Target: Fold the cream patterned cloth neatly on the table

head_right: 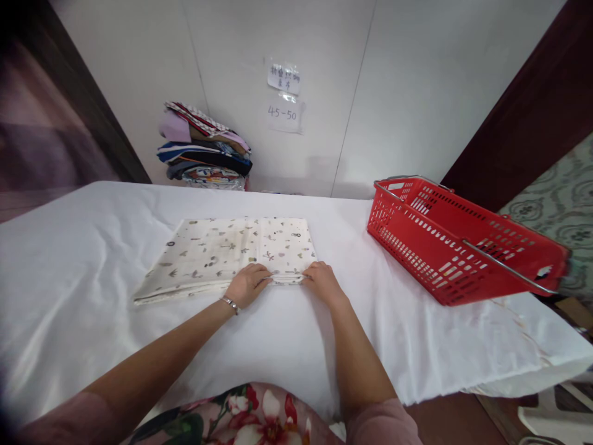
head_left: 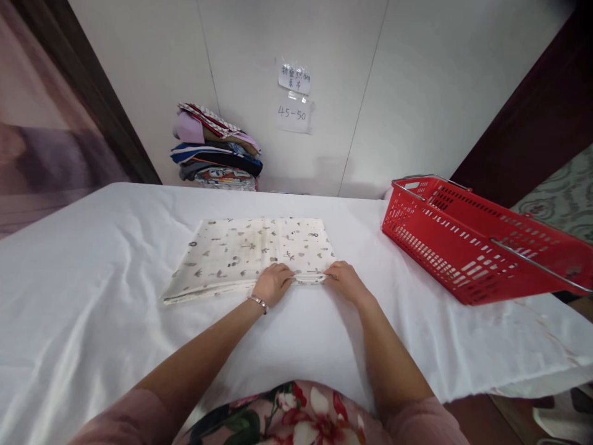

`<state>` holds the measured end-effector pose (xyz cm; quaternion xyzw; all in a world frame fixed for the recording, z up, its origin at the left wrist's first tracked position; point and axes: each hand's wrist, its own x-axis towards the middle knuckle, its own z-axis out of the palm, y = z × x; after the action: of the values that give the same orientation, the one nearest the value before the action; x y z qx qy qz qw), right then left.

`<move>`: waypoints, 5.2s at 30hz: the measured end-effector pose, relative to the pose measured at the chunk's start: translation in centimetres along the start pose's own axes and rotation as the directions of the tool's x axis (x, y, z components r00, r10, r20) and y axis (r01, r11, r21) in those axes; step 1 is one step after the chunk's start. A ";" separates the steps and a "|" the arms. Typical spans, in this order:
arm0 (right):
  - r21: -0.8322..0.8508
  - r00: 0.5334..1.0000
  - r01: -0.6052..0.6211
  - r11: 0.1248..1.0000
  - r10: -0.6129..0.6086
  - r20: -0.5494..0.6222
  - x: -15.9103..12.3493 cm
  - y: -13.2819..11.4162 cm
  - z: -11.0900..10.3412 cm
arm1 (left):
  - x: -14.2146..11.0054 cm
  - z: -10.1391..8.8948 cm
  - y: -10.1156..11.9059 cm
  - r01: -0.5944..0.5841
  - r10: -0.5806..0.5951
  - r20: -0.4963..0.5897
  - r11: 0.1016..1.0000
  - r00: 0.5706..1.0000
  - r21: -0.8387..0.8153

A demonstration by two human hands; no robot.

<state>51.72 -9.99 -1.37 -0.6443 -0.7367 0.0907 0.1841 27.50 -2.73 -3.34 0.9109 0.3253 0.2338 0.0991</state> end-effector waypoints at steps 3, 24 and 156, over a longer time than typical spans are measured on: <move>0.036 1.000 0.014 0.999 -0.013 -0.016 0.1 0.3 0.1 | 0.0 0.0 0.1 0.006 -0.006 0.006 1.000 1.000 -0.003; -0.111 0.998 -0.063 0.992 0.064 0.001 0.1 -0.7 0.0 | 0.4 -0.2 1.6 -0.072 0.060 0.054 0.967 0.997 0.244; 0.107 0.932 0.303 0.947 -0.271 -0.240 5.6 -14.2 9.7 | -12.2 -10.4 -10.3 0.414 -0.326 -0.378 0.892 0.866 0.179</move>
<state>34.37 -5.68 -4.08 -0.5206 -0.7896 0.0424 0.3220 8.51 -2.35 -2.08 0.7819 0.5346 0.3191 -0.0325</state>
